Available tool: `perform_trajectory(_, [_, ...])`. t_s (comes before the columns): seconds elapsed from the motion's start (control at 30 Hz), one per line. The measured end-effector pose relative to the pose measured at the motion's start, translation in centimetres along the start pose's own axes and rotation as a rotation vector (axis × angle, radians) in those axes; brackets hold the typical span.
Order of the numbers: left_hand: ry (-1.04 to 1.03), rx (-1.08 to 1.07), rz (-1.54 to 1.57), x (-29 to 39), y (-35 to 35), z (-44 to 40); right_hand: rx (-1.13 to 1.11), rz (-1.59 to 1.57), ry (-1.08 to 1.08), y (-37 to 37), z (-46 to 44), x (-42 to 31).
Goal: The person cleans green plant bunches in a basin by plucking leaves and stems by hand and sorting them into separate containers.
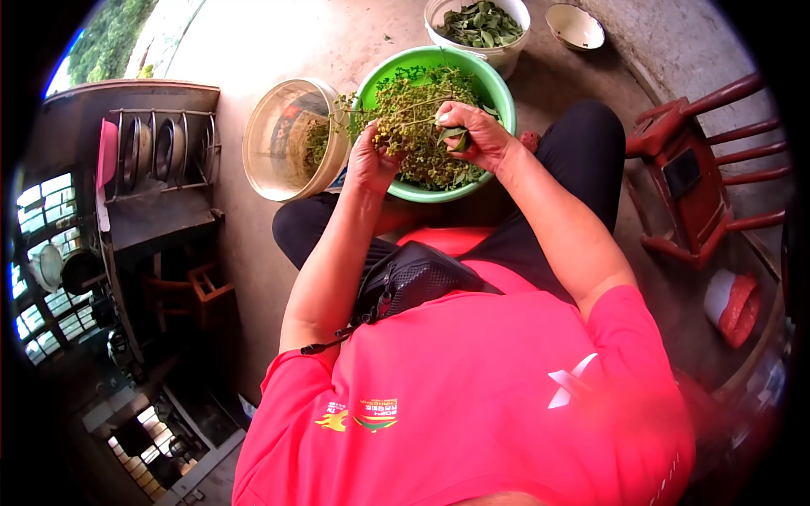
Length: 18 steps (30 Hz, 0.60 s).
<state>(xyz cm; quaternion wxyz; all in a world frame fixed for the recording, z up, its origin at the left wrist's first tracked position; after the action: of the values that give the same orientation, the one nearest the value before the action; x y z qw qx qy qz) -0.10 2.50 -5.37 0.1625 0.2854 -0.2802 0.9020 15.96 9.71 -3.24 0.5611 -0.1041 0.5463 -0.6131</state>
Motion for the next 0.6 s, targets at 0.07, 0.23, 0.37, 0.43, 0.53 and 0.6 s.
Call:
perform_trajectory(0.07, [0.037,-0.003,0.039,0.2,-0.2,0.0,-0.063,-0.092,0.000,-0.8,0.5,-0.7])
perform_trajectory(0.23, [0.152,0.129,0.178,1.0,2.1,-0.8,-0.289,-0.238,0.108,-1.1,1.4,-4.2])
perform_trajectory(0.37, [0.149,-0.086,0.148,1.6,1.4,-0.1,0.045,-0.064,0.073,-0.3,0.9,-3.3])
perform_trajectory(0.43, [0.152,-0.079,0.167,1.7,0.9,0.2,0.216,0.006,0.040,0.7,0.5,-2.5])
perform_trajectory(0.53, [0.160,-0.117,0.191,1.6,0.5,0.1,0.303,0.126,-0.048,0.9,0.8,-1.9])
perform_trajectory(0.6, [0.140,-0.148,0.178,1.7,0.2,0.2,0.237,0.314,-0.059,0.9,0.5,-1.2])
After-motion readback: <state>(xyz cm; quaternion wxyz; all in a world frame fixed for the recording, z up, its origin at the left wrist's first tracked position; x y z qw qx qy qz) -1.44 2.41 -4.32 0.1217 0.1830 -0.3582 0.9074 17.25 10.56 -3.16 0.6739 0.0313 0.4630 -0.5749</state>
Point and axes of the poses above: each hand's wrist, its own z-axis away from the middle knuckle, its own y-axis out of the back of the hand, x = y × z, the point moved 6 cm from there along -z, towards the middle knuckle, and after that the axes turned 13 degrees about x, right-handed, at the moved point
